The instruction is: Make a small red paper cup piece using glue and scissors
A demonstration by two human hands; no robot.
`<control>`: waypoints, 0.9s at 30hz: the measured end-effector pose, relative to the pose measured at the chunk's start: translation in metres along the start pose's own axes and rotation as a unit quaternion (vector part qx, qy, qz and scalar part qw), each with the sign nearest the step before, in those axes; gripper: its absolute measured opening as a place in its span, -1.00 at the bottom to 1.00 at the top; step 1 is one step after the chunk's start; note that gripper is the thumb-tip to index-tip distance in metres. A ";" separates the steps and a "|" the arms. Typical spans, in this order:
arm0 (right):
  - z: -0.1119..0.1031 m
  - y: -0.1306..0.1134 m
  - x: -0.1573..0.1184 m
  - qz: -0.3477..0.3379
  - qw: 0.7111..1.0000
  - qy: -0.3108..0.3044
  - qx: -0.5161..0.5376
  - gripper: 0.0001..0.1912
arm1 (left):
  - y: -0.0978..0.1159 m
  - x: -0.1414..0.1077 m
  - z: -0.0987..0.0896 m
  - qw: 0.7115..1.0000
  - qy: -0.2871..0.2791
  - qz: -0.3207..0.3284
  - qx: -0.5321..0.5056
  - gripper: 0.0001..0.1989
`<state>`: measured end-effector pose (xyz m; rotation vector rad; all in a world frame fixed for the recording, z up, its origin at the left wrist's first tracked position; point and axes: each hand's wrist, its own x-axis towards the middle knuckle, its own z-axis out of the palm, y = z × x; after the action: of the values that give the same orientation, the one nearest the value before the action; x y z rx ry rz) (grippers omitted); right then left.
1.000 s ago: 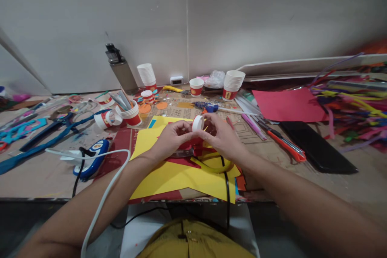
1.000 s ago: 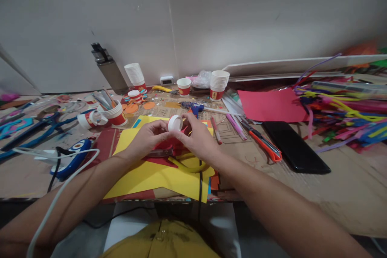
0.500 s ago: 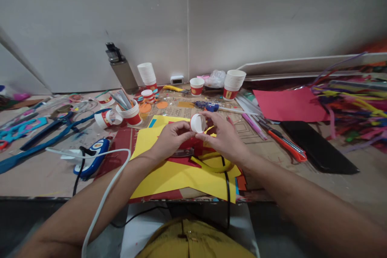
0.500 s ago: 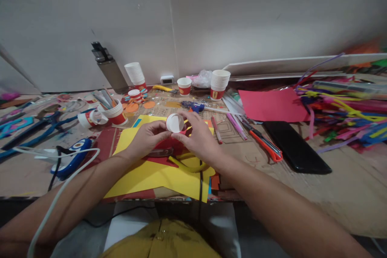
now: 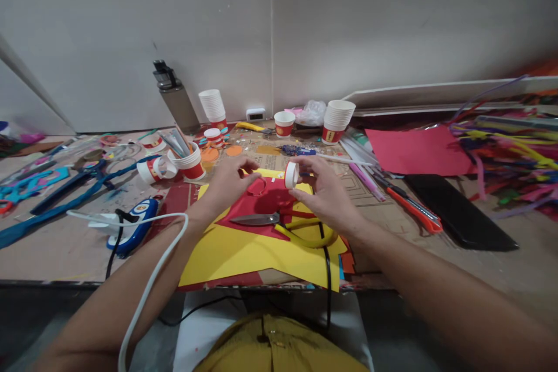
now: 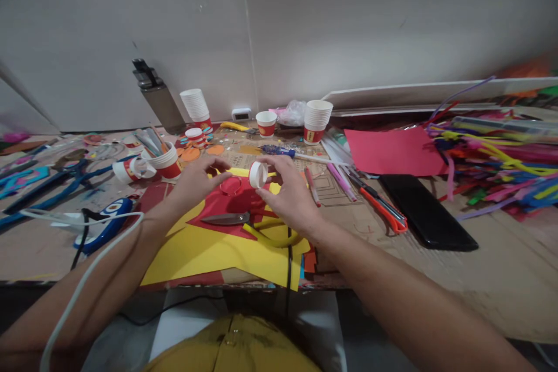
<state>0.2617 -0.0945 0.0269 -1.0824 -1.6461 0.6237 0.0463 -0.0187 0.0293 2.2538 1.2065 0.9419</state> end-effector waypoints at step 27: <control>0.009 -0.003 0.004 0.240 0.908 -0.096 0.331 -0.58 | 0.007 0.001 0.015 0.979 0.028 -0.035 0.199 -0.94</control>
<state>0.2525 -0.0909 0.0281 -0.9203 -1.1597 1.5269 0.0615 -0.0219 0.0236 2.4761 1.6088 0.7966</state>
